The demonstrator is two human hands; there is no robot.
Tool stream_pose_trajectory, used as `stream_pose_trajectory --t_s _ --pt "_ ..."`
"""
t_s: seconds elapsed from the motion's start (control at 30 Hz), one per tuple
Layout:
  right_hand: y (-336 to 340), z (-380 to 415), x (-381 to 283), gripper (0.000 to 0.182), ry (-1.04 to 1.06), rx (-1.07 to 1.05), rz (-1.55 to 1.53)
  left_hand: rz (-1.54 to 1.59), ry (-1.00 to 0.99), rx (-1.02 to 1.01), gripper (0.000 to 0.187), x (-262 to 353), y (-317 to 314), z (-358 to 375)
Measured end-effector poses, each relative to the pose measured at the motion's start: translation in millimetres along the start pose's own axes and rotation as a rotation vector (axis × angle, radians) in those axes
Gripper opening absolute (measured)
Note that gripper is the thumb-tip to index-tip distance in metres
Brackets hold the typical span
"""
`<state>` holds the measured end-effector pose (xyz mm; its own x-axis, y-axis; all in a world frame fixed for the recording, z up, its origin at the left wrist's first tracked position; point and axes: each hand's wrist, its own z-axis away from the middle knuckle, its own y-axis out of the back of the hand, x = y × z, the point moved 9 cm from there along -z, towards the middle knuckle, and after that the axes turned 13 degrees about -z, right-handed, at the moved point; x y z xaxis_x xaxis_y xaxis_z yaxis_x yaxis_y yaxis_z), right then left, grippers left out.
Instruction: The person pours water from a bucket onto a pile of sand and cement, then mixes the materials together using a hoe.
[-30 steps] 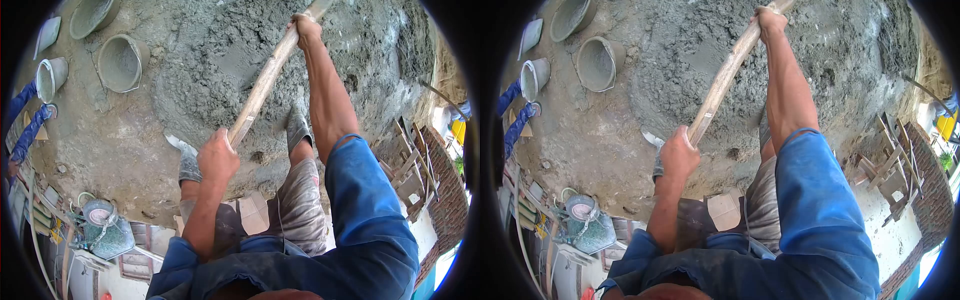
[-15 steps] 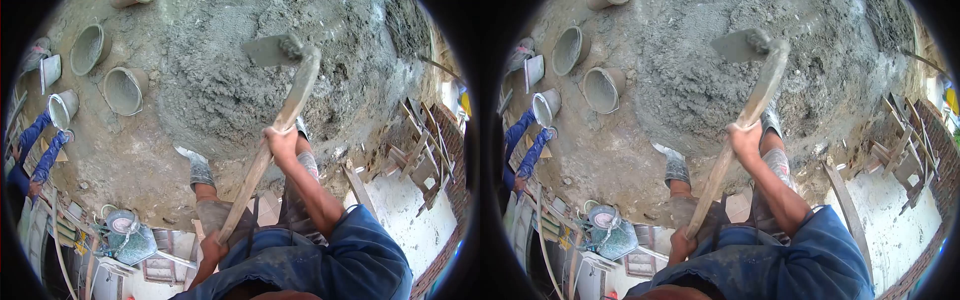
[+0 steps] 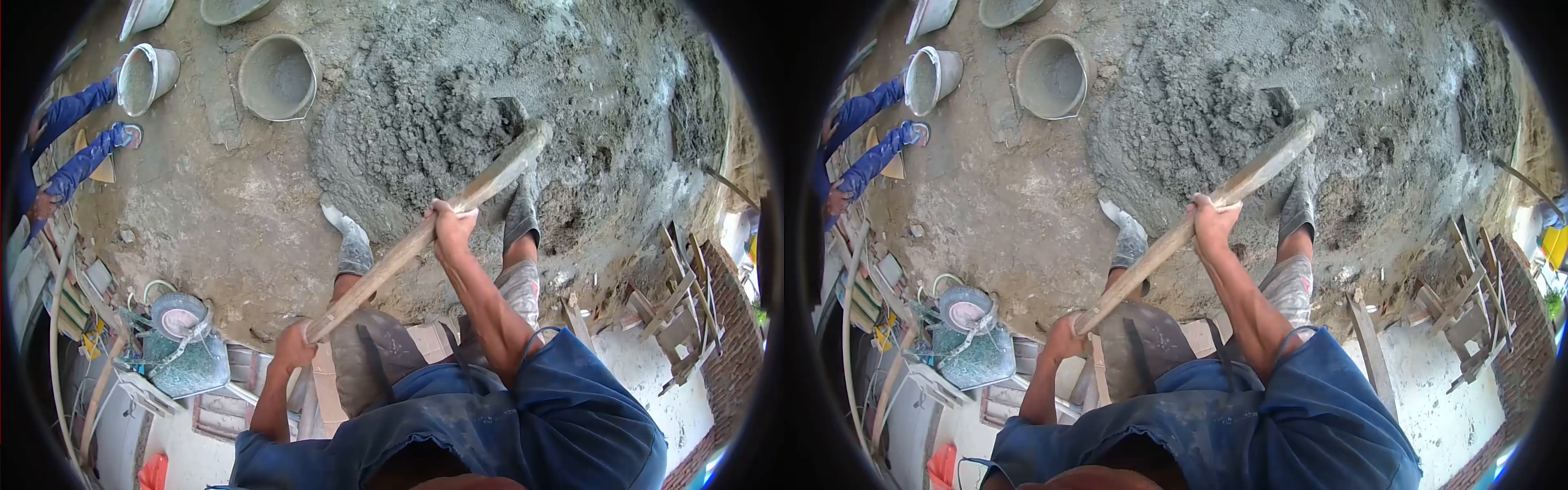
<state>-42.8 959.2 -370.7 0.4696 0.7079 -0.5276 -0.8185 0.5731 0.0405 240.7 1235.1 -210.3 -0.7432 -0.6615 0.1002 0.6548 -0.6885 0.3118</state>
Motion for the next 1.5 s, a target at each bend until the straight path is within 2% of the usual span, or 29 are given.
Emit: stream_pose_trajectory --t_s 0.03,0.1,0.2,0.3,0.37,0.43,0.47,0.5,0.53,0.57,0.63,0.7,0.77,0.8,0.87,0.93,0.97,1.0,1.03,1.07,1.1,1.13,1.2,1.23,1.27,1.33,1.37,1.43,1.5 --pt "3 26 7 0.036 -0.029 -0.063 -0.059 0.008 -0.008 -0.016 0.037 -22 -6 9" --pt "12 87 2 0.036 -0.119 -0.070 -0.069 -0.063 0.000 0.166 0.034 -48 6 25" --pt "37 157 -10 0.034 -0.259 -0.057 -0.018 -0.121 0.133 0.023 0.029 -65 -22 108" --pt "28 138 -20 0.032 -0.253 -0.198 0.064 0.047 0.182 -0.224 0.022 -8 -30 169" --pt "-2 51 -13 0.021 -0.245 -0.265 0.164 0.016 0.184 -0.250 0.022 65 -28 133" --pt "-31 -37 -5 0.013 -0.373 -0.145 0.330 0.248 0.165 -0.226 0.029 107 -75 75" --pt "-44 -64 -10 0.014 -0.305 -0.155 0.400 0.421 0.056 -0.189 0.034 158 -63 52" --pt "-62 -69 -39 0.014 -0.177 -0.149 0.458 0.416 0.064 -0.145 0.035 186 -63 41" --pt "-76 -82 -58 0.023 -0.098 -0.236 0.536 0.427 0.076 -0.111 0.035 209 -68 34" --pt "-83 -87 -83 0.024 -0.012 -0.198 0.624 0.544 0.052 -0.114 0.032 224 -83 25" --pt "-125 -81 -141 0.027 0.139 -0.311 0.629 0.655 -0.023 -0.065 0.027 234 -96 -18" --pt "-170 -90 -180 0.017 0.305 -0.387 0.671 0.691 -0.081 -0.006 0.021 246 -76 -64" --pt "-212 -117 -188 0.020 0.385 -0.394 0.726 0.725 -0.088 0.025 0.019 254 -43 -71" --pt "-217 -125 -172 0.021 0.373 -0.400 0.731 0.740 -0.017 0.001 0.020 255 -32 -66" --pt "-199 -137 -110 0.026 0.286 -0.444 0.790 0.736 0.120 -0.047 0.029 251 -51 -31" --pt "-140 -124 -54 0.035 0.124 -0.445 0.872 0.541 0.218 -0.066 0.043 242 -73 32" --pt "-112 -100 -53 0.032 0.086 -0.390 0.885 0.535 0.304 -0.167 0.045 252 -60 57" --pt "-90 -78 -50 0.023 -0.050 -0.433 0.788 0.527 0.390 -0.261 0.048 258 -44 82" --pt "-63 -72 -46 0.018 -0.070 -0.358 0.688 0.523 0.382 -0.245 0.048 246 -50 100" --pt "-48 -56 -55 0.014 -0.120 -0.351 0.626 0.444 0.284 -0.275 0.049 231 -65 122" --pt "-34 -43 -71 0.010 -0.172 -0.337 0.567 0.364 0.185 -0.314 0.052 235 -63 129" --pt "-22 -37 -91 0.008 -0.176 -0.321 0.518 0.363 0.176 -0.324 0.052 234 -64 133" --pt "-14 -39 -146 0.007 -0.127 -0.260 0.456 0.461 0.144 -0.389 0.053 256 -40 122" --pt "-15 -52 -174 0.007 -0.070 -0.213 0.434 0.468 0.062 -0.360 0.051 264 -34 99" --pt "-21 -69 -204 0.019 0.013 -0.167 0.468 0.473 -0.025 -0.328 0.048 272 -29 67" --pt "-38 -128 -244 0.012 0.176 -0.143 0.463 0.335 -0.169 -0.164 0.040 290 -1 -14" --pt "-48 -152 -253 0.010 0.222 -0.101 0.444 0.346 -0.208 -0.173 0.041 298 17 -48" --pt "-56 -180 -226 0.013 0.226 -0.032 0.450 0.379 -0.240 -0.160 0.041 283 31 -63" --pt "-42 -160 -127 0.019 0.058 -0.060 0.434 0.434 -0.236 -0.100 0.035 228 33 -37"
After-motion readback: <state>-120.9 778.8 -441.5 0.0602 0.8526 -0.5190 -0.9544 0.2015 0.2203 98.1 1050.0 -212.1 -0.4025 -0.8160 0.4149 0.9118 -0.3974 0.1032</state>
